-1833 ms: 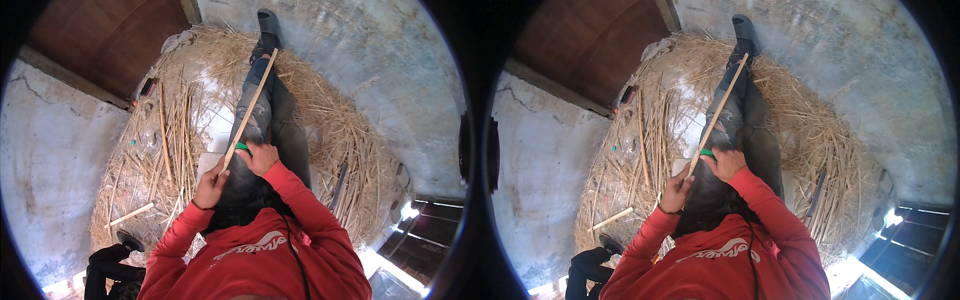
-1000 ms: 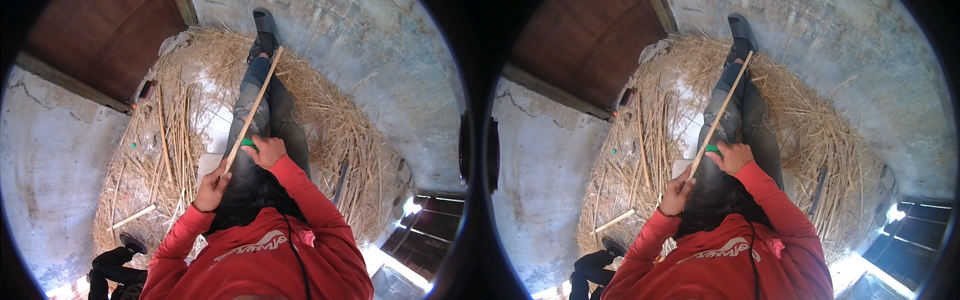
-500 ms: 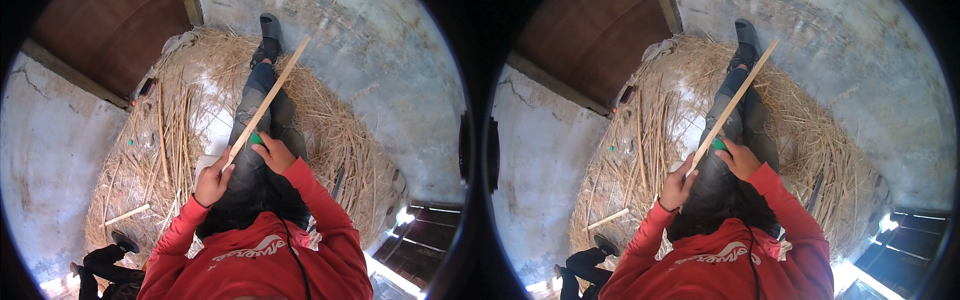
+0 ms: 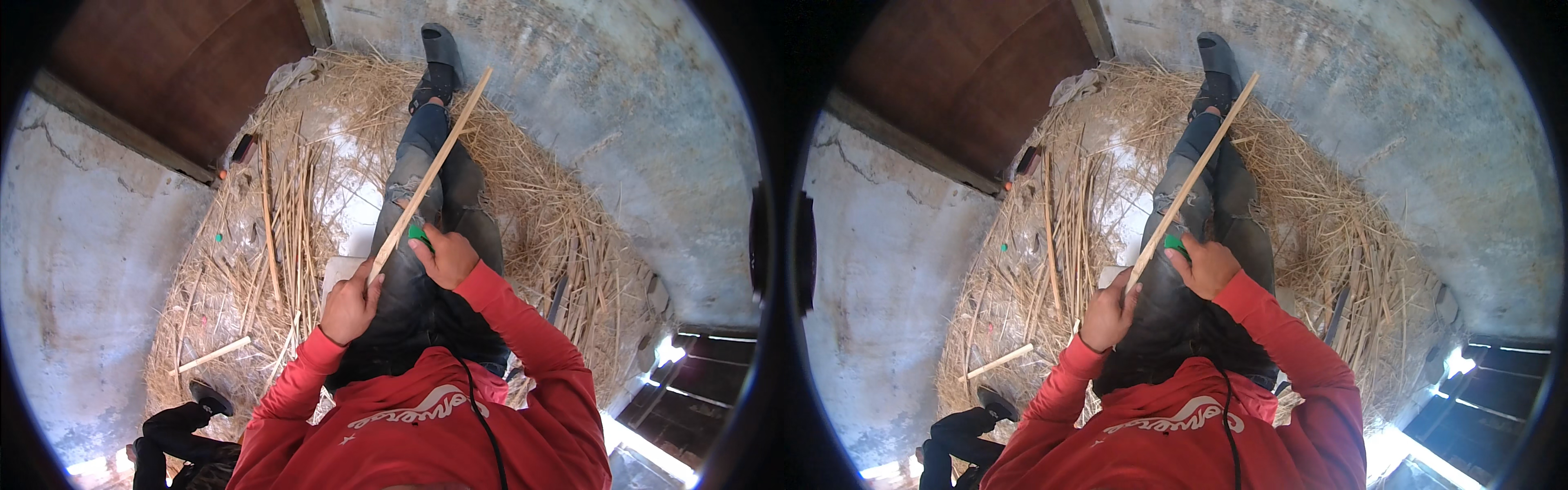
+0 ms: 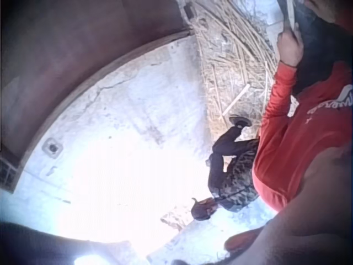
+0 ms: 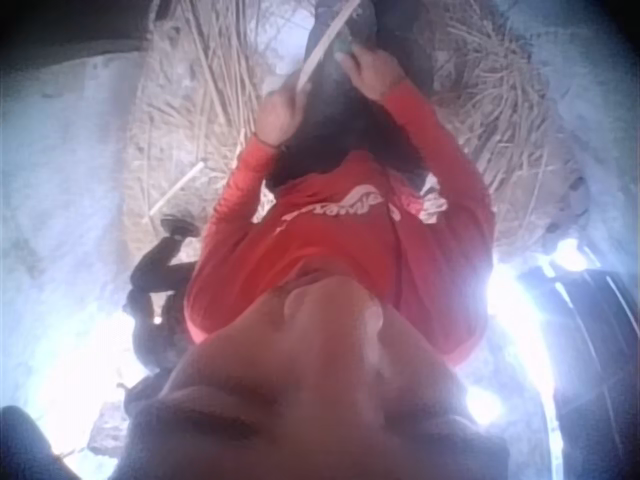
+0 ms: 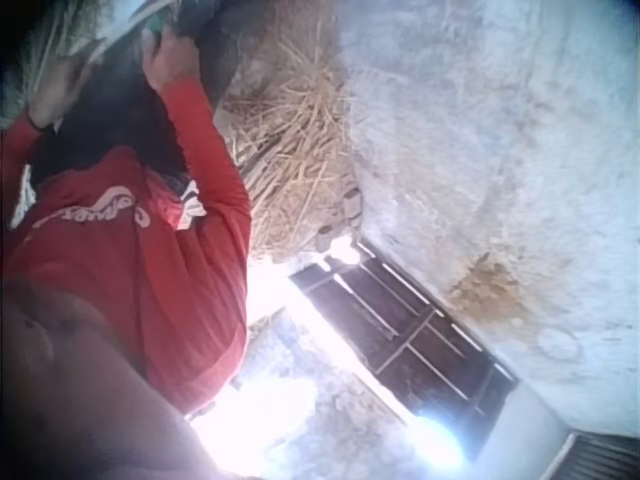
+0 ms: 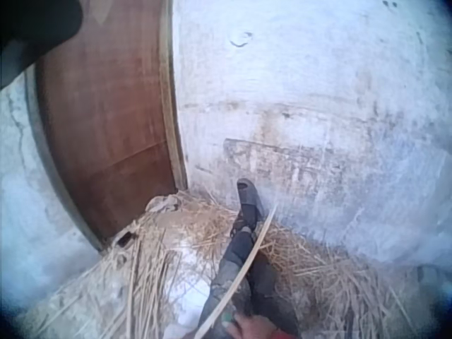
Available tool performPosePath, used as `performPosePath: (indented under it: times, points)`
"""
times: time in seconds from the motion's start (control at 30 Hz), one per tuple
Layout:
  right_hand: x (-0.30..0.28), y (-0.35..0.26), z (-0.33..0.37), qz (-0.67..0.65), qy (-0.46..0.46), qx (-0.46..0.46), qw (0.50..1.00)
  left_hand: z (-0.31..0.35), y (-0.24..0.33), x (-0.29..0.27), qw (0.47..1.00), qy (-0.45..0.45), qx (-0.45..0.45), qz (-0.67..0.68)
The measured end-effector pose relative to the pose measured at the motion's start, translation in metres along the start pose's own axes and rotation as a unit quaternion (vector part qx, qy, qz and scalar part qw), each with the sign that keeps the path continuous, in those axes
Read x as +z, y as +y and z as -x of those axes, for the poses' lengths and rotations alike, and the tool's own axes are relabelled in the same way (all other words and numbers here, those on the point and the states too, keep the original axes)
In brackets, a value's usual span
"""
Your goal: The person shaves a piece of wood with a machete and refines a resulting wooden strip using a utility knife.
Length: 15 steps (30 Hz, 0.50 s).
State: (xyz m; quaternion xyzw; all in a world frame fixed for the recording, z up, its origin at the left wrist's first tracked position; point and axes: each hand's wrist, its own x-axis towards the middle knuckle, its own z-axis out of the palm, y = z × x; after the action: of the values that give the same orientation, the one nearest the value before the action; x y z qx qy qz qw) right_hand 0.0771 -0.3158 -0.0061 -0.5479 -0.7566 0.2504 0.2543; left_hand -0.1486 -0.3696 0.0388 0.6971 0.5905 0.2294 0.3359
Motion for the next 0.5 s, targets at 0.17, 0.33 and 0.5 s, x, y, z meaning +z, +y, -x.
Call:
performPosePath:
  times: [0.17,0.33,0.5]
  points:
    - [0.010,0.007,-0.002,-0.303,-0.074,0.052,0.949,-0.004,0.004,-0.001,0.998,-0.014,-0.017,0.057]
    - [0.008,-0.004,-0.001,-0.560,-0.175,0.188,0.788,-0.004,-0.001,-0.004,0.998,-0.016,-0.012,0.059]
    - [0.013,0.003,-0.001,-0.307,-0.076,0.056,0.947,-0.003,0.001,-0.007,0.997,-0.028,-0.024,0.068]
